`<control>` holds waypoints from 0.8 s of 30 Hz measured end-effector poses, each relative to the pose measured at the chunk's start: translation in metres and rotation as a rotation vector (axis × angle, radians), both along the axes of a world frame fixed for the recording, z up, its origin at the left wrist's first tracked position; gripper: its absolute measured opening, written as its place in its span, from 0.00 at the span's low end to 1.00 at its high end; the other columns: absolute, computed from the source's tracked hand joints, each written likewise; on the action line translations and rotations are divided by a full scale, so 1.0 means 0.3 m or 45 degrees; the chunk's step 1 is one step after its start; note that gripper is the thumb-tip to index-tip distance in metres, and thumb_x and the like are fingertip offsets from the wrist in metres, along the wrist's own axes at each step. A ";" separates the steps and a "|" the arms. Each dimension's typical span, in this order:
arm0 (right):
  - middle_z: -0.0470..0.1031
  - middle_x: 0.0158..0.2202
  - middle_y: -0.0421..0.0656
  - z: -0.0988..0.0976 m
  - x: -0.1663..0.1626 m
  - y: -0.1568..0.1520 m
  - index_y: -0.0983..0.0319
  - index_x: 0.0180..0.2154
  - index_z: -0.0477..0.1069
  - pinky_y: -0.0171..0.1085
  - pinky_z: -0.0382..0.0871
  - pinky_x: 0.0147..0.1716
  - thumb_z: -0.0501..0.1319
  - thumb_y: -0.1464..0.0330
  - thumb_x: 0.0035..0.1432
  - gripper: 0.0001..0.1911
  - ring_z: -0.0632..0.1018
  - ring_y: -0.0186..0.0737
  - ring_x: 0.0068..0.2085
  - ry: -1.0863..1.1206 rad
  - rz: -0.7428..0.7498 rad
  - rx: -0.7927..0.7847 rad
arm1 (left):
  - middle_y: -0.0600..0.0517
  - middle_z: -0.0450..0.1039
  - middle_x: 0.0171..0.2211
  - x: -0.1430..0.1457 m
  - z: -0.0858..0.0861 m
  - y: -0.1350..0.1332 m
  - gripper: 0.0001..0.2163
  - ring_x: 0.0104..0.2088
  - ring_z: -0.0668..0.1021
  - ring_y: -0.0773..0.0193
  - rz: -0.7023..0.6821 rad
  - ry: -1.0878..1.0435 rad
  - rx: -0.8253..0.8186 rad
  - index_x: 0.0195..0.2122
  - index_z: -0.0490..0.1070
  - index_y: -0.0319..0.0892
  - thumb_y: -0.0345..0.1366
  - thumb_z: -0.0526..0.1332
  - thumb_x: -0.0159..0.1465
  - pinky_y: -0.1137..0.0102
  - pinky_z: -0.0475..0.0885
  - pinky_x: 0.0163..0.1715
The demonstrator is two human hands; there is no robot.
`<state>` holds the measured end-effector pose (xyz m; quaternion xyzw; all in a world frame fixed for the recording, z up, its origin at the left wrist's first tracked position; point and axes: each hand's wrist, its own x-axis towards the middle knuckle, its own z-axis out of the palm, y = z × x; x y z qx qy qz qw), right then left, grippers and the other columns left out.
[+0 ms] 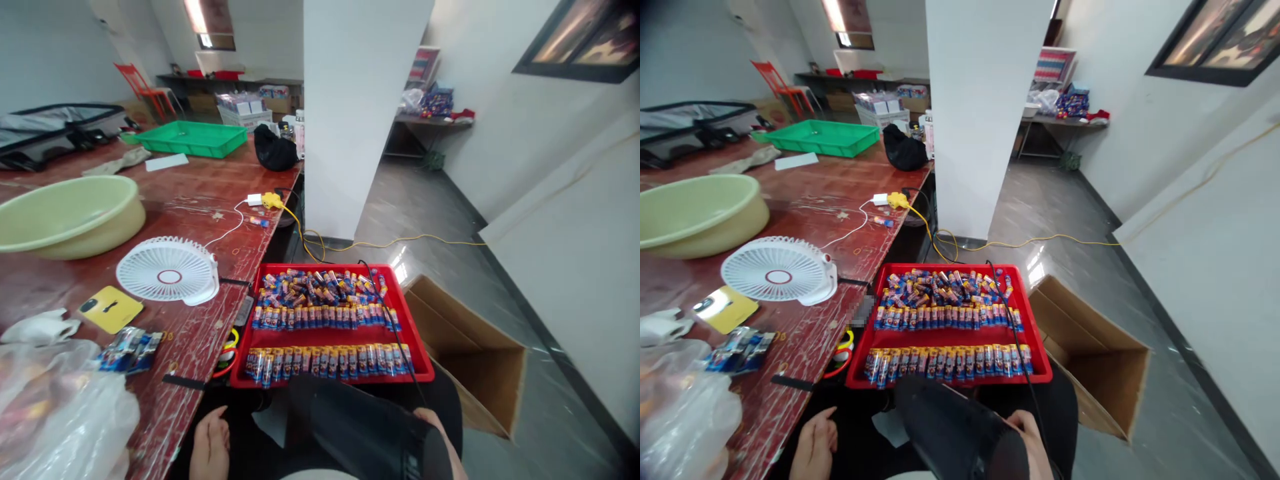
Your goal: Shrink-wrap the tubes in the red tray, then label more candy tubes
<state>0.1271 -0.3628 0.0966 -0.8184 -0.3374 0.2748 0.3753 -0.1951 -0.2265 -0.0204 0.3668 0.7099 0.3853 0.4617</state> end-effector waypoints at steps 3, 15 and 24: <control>0.73 0.18 0.39 0.015 0.000 0.042 0.56 0.23 0.72 0.39 0.73 0.30 0.67 0.64 0.41 0.05 0.78 0.47 0.26 -0.262 -0.030 -0.009 | 0.51 0.72 0.33 0.051 0.035 0.032 0.26 0.32 0.76 0.59 -0.353 0.248 0.264 0.45 0.67 0.43 0.60 0.54 0.57 0.64 0.73 0.34; 0.81 0.33 0.49 0.146 0.085 0.504 0.61 0.34 0.77 0.37 0.69 0.30 0.66 0.60 0.46 0.14 0.81 0.53 0.37 -0.556 0.226 -0.197 | 0.45 0.68 0.53 0.524 -0.001 0.609 0.16 0.52 0.72 0.53 -0.778 0.937 -0.100 0.51 0.68 0.40 0.39 0.61 0.62 0.51 0.68 0.50; 0.81 0.30 0.49 0.148 0.357 0.281 0.61 0.36 0.78 0.38 0.70 0.28 0.61 0.51 0.49 0.22 0.81 0.53 0.35 -0.616 -0.166 -0.250 | 0.43 0.53 0.63 0.693 -0.065 0.630 0.25 0.61 0.60 0.44 -0.502 1.117 -0.401 0.59 0.59 0.43 0.42 0.60 0.62 0.45 0.58 0.56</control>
